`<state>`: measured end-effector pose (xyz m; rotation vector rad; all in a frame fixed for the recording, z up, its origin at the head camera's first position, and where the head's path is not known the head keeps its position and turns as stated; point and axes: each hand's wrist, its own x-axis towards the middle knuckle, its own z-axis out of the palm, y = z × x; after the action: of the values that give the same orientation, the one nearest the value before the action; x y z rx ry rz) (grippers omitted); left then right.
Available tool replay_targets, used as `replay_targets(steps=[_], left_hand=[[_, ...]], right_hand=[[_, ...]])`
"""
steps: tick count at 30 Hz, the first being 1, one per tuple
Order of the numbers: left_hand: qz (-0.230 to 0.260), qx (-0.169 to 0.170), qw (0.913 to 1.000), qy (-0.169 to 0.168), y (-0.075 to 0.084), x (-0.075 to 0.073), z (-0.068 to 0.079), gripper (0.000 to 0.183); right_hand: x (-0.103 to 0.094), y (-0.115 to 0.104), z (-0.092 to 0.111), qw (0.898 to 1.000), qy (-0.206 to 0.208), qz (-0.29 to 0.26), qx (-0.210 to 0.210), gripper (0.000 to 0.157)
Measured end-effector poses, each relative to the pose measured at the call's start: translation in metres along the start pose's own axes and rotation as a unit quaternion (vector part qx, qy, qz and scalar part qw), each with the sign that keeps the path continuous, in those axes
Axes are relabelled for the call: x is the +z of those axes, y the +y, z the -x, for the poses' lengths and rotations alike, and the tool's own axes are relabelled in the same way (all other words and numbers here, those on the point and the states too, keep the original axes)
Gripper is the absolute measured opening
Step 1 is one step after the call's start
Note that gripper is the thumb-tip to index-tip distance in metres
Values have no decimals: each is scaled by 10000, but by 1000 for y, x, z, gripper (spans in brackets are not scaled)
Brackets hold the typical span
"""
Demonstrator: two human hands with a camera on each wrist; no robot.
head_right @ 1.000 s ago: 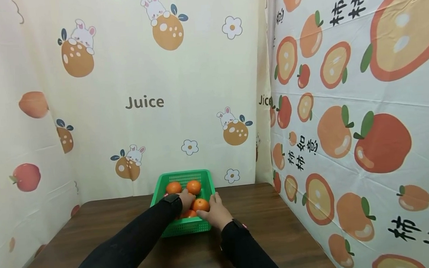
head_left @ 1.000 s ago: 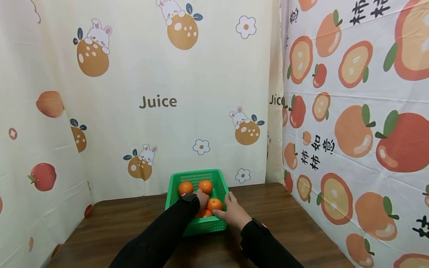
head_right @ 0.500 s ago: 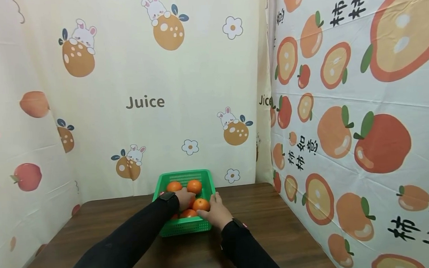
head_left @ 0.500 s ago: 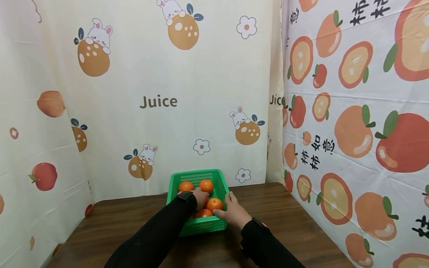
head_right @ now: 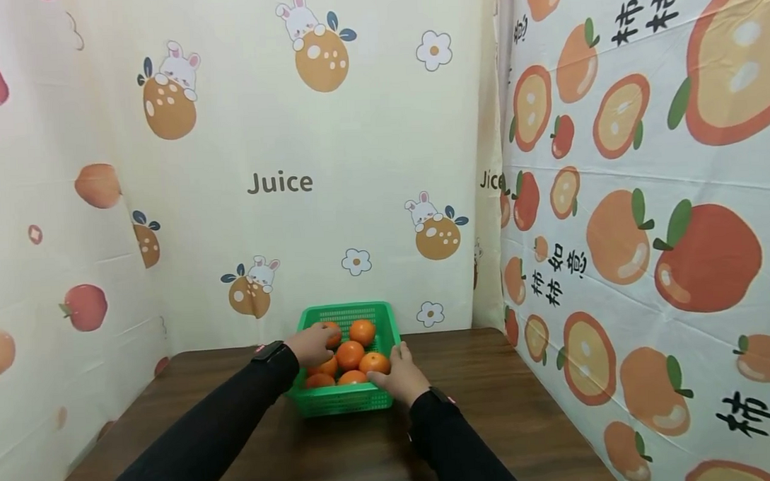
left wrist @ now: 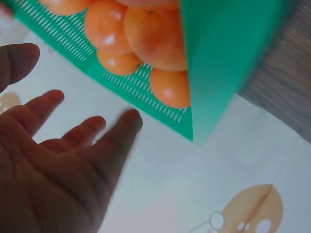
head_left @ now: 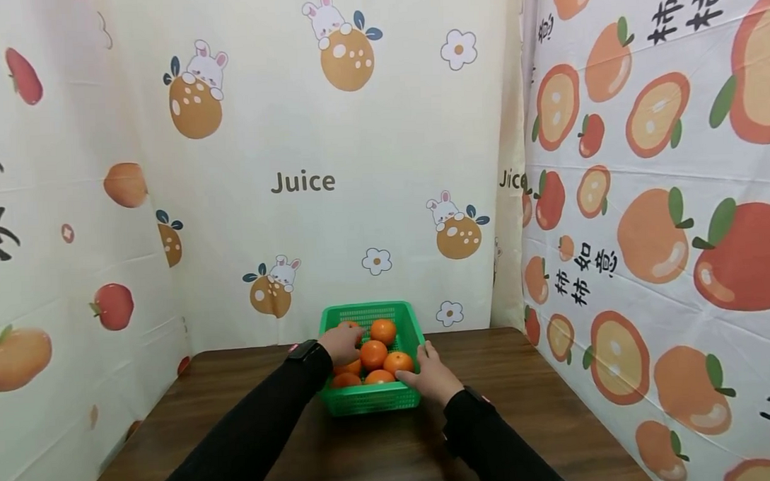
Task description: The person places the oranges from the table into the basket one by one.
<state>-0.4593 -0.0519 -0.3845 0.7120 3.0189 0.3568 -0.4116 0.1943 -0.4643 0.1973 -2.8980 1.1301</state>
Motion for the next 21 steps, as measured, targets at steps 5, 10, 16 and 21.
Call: replay_targets(steps=[5,10,16,21], left_hand=[[-52,-110,9976,686,-5,-3,15,60],[362,-375,9927,1084,-6,12,26,76],[586,-586,9912,1027,-11,40,29,100],[441,-688,9904,1113,-13,60,22,110]], right_hand=[[-5,7,-4,9999,7,4,128,94],[-11,14,-8,9998,76,105,143,93],[-15,16,-20,9999,99,51,85,93],[-17,13,-22,9999,83,67,29,92]])
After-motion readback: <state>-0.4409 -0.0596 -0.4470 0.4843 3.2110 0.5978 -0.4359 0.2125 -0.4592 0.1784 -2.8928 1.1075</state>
